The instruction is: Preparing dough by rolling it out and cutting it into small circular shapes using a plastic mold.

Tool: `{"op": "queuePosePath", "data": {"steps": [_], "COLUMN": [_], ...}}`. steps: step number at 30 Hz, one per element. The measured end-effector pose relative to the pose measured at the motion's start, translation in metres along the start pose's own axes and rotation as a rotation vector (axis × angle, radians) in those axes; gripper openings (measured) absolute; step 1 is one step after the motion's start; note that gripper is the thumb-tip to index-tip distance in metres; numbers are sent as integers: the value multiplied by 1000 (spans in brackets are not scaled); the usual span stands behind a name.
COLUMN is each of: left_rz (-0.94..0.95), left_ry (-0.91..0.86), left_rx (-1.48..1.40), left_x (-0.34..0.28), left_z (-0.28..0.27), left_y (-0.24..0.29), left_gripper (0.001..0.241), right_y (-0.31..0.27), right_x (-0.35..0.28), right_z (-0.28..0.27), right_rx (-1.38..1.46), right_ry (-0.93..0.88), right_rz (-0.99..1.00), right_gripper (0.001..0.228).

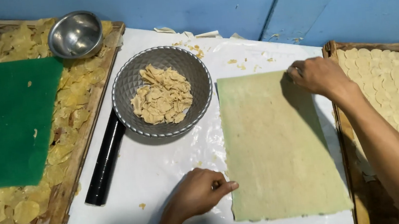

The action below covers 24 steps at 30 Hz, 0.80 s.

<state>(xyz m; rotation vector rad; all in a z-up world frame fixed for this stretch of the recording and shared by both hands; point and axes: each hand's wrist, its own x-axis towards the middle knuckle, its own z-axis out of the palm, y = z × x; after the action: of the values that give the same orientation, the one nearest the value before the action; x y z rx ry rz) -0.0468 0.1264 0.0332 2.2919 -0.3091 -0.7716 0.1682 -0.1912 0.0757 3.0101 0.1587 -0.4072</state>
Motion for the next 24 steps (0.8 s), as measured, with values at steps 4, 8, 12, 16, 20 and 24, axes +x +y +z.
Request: {"op": "queuePosePath", "data": {"steps": [4,8,12,16,20,24], "left_rz": [8,327,484,447,438,425], "left_ry": [284,864,1006,983,935,867], "left_rx": [-30,253,428,398,388,328], "left_x": [30,79,116,130,149,150], "left_z": [-17,-17,-20,-17,-13,-19], "left_y": [-4,-8,-13,-29,-46,-53], "left_gripper": [37,35,45,44,46,46], "right_y": [-12,-11,-30,-80,-112,-136], "right_x": [-50,-74,-78,-101,-97,-85], "right_z": [8,43,79,70,60,50], "right_rx": [15,311,621,662,480,391], "right_ry": [-90,496,558,505,422,323], "right_rz": [103,-114,-83,-98,-215,-278], "right_gripper": [50,51,50,50,51,51]}}
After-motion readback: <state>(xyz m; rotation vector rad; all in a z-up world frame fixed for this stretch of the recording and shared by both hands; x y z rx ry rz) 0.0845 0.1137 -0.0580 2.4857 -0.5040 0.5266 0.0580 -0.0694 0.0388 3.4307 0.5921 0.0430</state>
